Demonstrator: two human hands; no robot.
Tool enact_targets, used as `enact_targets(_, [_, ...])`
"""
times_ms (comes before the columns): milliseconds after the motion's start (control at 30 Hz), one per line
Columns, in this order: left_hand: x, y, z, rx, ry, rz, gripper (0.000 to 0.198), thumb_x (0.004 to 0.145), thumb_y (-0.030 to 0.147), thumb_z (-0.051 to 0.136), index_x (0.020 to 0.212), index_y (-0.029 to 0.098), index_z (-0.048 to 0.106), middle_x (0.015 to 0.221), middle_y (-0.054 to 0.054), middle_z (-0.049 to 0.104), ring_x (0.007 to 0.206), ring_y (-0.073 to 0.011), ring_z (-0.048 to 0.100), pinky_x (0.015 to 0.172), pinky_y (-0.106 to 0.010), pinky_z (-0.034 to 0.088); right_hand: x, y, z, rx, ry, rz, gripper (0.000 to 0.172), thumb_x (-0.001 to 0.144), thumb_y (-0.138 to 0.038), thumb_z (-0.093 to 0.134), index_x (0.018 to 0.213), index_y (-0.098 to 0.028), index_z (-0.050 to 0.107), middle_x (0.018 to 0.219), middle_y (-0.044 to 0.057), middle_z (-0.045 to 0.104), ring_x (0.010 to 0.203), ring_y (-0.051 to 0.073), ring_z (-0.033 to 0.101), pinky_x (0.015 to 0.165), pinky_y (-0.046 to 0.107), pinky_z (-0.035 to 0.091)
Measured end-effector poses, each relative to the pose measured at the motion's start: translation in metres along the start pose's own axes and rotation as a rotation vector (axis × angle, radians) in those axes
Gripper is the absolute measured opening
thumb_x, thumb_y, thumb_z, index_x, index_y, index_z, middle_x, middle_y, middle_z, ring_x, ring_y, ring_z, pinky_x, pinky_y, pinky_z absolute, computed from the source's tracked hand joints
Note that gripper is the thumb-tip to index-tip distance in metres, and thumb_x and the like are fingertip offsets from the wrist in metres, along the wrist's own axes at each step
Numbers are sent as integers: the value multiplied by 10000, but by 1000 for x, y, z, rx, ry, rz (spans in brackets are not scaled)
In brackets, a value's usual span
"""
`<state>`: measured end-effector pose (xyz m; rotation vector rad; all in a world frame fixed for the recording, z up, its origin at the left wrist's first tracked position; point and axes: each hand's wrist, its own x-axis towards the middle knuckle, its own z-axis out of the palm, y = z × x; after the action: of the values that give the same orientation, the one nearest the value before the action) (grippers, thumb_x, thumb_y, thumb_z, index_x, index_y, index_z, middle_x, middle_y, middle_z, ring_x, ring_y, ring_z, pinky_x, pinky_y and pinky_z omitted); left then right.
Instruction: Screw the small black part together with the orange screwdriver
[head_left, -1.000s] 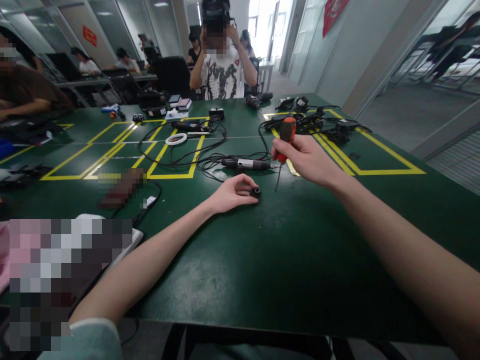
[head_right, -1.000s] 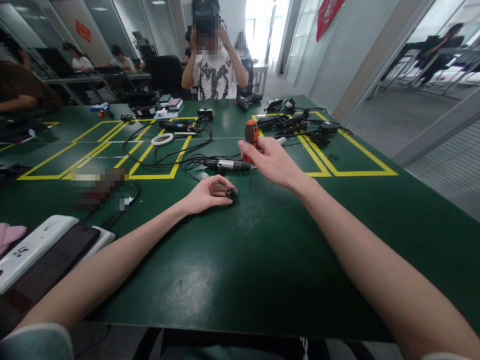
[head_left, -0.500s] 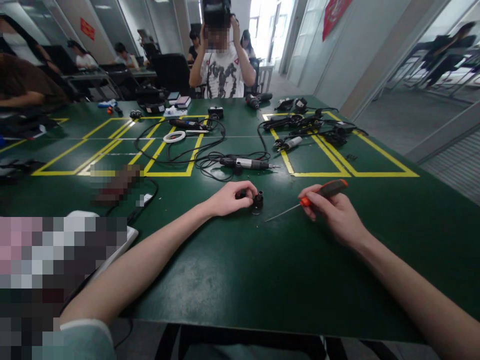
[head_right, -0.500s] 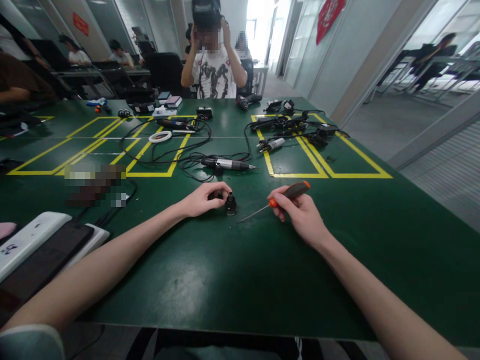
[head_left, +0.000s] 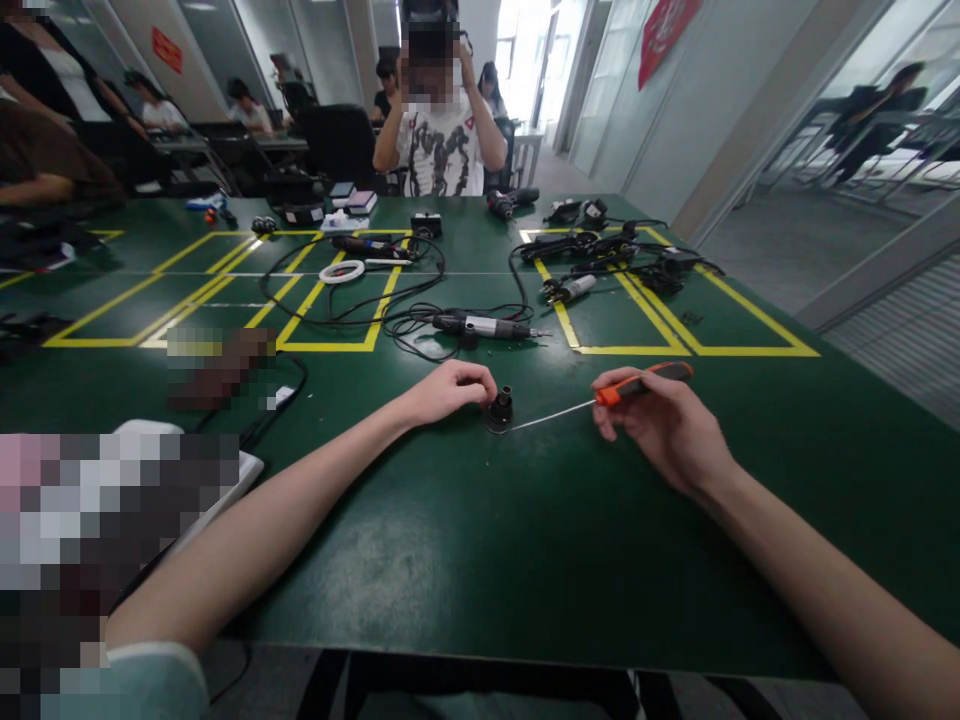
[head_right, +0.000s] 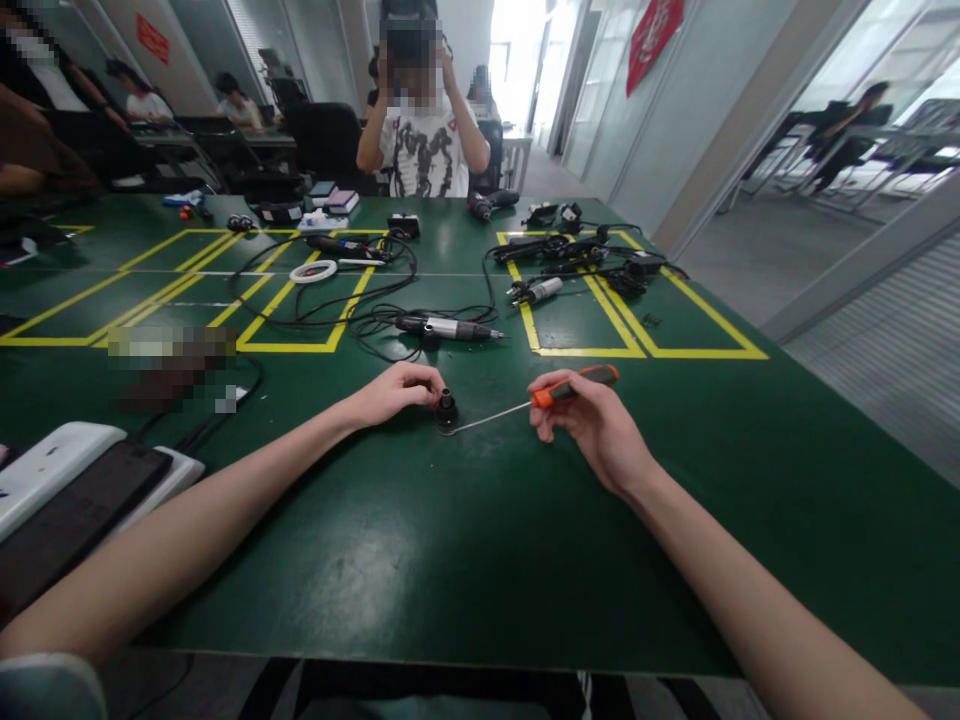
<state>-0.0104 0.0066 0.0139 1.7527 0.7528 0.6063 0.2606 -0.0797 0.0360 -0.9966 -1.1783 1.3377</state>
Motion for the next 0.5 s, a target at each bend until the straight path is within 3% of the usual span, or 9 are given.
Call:
enact_targets(133, [-1, 1, -2, -15, -22, -25, 273, 706, 201, 662, 939, 144, 792, 924, -33, 787, 872, -157, 677, 891, -281, 519, 3, 1, -2, -8, 122, -105, 245, 866, -481, 683, 882, -236, 687, 652, 14, 702, 514, 171, 612, 470, 289, 497])
enact_targets(233, [-1, 0, -3, -21, -35, -44, 238, 706, 199, 691, 906, 145, 807, 914, -34, 794, 871, -160, 688, 909, -289, 519, 3, 5, -3, -74, 181, -208, 254, 859, -463, 750, 862, -254, 606, 684, 1, 744, 484, 161, 626, 472, 278, 503])
enact_targets(367, [0, -1, -3, -22, -33, -44, 190, 680, 153, 688, 834, 151, 798, 807, 5, 763, 772, -125, 644, 825, -254, 494, -1, 9, -3, -184, 173, -312, 337, 837, -542, 792, 845, -250, 622, 607, -16, 697, 456, 155, 601, 442, 267, 486])
enact_targets(500, [1, 1, -1, -17, -27, -45, 134, 655, 127, 685, 760, 135, 768, 716, 18, 716, 699, -102, 589, 718, -223, 444, -7, 3, 3, -355, 161, -394, 308, 868, -514, 765, 796, -238, 649, 589, -22, 628, 471, 150, 583, 430, 265, 458])
